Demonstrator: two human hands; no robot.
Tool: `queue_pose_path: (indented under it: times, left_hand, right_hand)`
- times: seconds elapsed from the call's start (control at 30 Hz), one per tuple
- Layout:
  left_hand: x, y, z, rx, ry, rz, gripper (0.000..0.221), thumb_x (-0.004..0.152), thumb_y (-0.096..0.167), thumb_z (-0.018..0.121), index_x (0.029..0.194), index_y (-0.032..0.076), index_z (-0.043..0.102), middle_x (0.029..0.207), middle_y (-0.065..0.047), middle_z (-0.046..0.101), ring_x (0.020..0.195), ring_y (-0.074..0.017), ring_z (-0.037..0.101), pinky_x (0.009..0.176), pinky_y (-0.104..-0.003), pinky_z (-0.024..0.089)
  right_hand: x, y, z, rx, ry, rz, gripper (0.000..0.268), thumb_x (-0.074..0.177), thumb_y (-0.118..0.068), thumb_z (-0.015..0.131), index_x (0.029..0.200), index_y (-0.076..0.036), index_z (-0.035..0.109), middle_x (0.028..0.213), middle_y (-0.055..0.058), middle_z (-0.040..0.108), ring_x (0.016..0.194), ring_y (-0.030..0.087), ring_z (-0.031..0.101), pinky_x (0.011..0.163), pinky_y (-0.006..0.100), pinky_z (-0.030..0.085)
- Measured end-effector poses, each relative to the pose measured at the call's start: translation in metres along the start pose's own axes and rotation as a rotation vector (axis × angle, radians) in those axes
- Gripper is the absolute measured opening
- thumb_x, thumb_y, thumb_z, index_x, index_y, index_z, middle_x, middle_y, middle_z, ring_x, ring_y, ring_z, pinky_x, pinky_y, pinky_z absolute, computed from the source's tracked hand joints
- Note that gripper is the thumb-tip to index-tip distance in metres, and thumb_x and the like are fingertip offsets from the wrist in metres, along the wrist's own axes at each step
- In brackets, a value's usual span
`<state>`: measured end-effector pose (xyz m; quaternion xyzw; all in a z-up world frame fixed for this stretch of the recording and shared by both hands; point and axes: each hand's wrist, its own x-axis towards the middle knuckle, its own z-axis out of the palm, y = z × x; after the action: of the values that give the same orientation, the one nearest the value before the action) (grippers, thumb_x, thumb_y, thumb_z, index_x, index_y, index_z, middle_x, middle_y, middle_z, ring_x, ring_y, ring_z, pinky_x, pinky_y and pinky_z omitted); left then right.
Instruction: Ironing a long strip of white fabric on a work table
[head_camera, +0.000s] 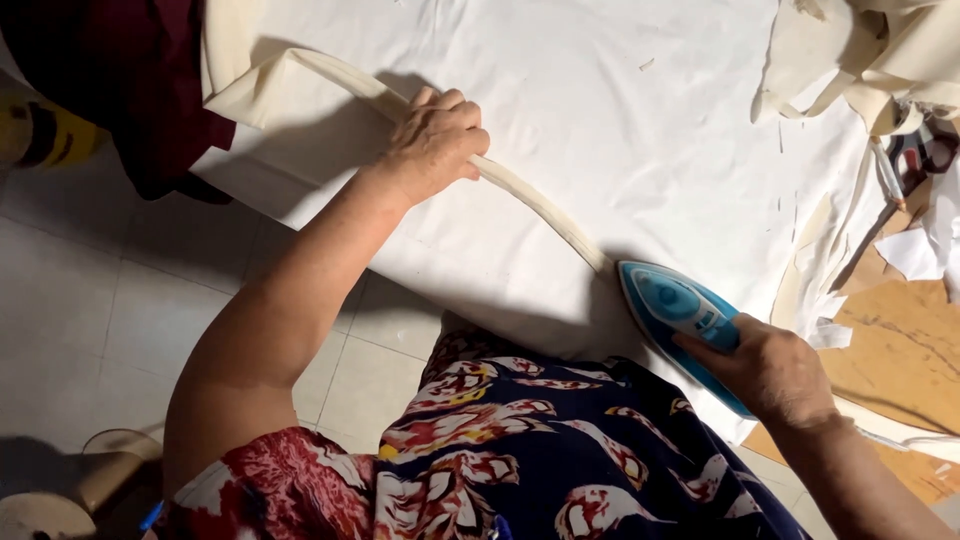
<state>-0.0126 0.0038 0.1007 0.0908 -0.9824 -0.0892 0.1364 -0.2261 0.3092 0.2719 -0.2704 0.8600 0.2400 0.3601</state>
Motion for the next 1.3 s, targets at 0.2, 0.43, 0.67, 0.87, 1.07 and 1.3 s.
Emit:
queue_pose_path:
  times: [0.2,0.43,0.67,0.87,1.07,1.3]
  left_hand:
    - [0.011,0.019,-0.006,-0.185,-0.302,-0.132,0.028,0.065,0.035,0.077,0.075,0.016,0.060,0.081,0.000,0.055,0.084,-0.0239,0.052,0.075,-0.038,0.038]
    - [0.008,0.034,-0.005,-0.135,-0.287,-0.071,0.025,0.068,0.017,0.074,0.086,0.014,0.056,0.082,-0.002,0.052,0.085,-0.0244,0.049,0.075,-0.038,0.042]
    - [0.009,0.040,-0.014,-0.053,-0.181,0.015,0.019,0.071,0.009,0.070,0.079,0.012,0.053,0.078,-0.002,0.051,0.079,-0.0235,0.050,0.066,-0.038,0.038]
    - [-0.004,0.038,-0.008,-0.079,-0.089,0.028,0.024,0.068,0.024,0.074,0.078,0.017,0.054,0.085,0.002,0.048,0.087,-0.0163,0.048,0.070,-0.030,0.043]
    - [-0.007,0.036,0.001,-0.103,-0.128,-0.042,0.021,0.072,0.024,0.071,0.079,0.016,0.053,0.080,0.000,0.048,0.082,-0.0190,0.050,0.067,-0.032,0.044]
    - [0.009,0.041,-0.005,-0.386,-0.341,-0.145,0.023,0.068,0.029,0.075,0.080,0.017,0.060,0.076,-0.003,0.054,0.083,-0.0243,0.056,0.074,-0.037,0.044]
  right_hand:
    - [0.006,-0.010,0.002,-0.069,-0.050,-0.138,0.054,0.074,-0.066,0.049,0.090,-0.015,0.054,0.074,0.007,0.066,0.059,0.020,0.064,0.056,0.032,0.056]
    - [0.004,-0.010,0.004,-0.055,0.036,-0.192,0.055,0.071,-0.067,0.053,0.086,-0.014,0.056,0.074,0.008,0.066,0.063,0.027,0.063,0.060,0.037,0.050]
    - [0.006,0.001,0.029,-0.141,0.184,-0.268,0.061,0.069,-0.075,0.048,0.075,-0.014,0.049,0.069,0.007,0.065,0.058,0.028,0.063,0.057,0.040,0.051]
    - [0.004,-0.024,0.012,-0.026,0.203,-0.152,0.061,0.064,-0.075,0.054,0.078,-0.017,0.063,0.074,0.006,0.068,0.080,0.027,0.067,0.070,0.038,0.053]
    - [0.021,-0.028,-0.007,-0.002,0.127,-0.166,0.066,0.060,-0.079,0.053,0.084,-0.019,0.066,0.082,0.007,0.069,0.087,0.028,0.066,0.075,0.039,0.052]
    - [0.101,0.002,-0.023,0.605,0.452,-0.370,0.045,0.081,-0.051,0.072,0.073,-0.009,0.057,0.056,0.011,0.051,0.052,0.025,0.052,0.049,0.034,0.038]
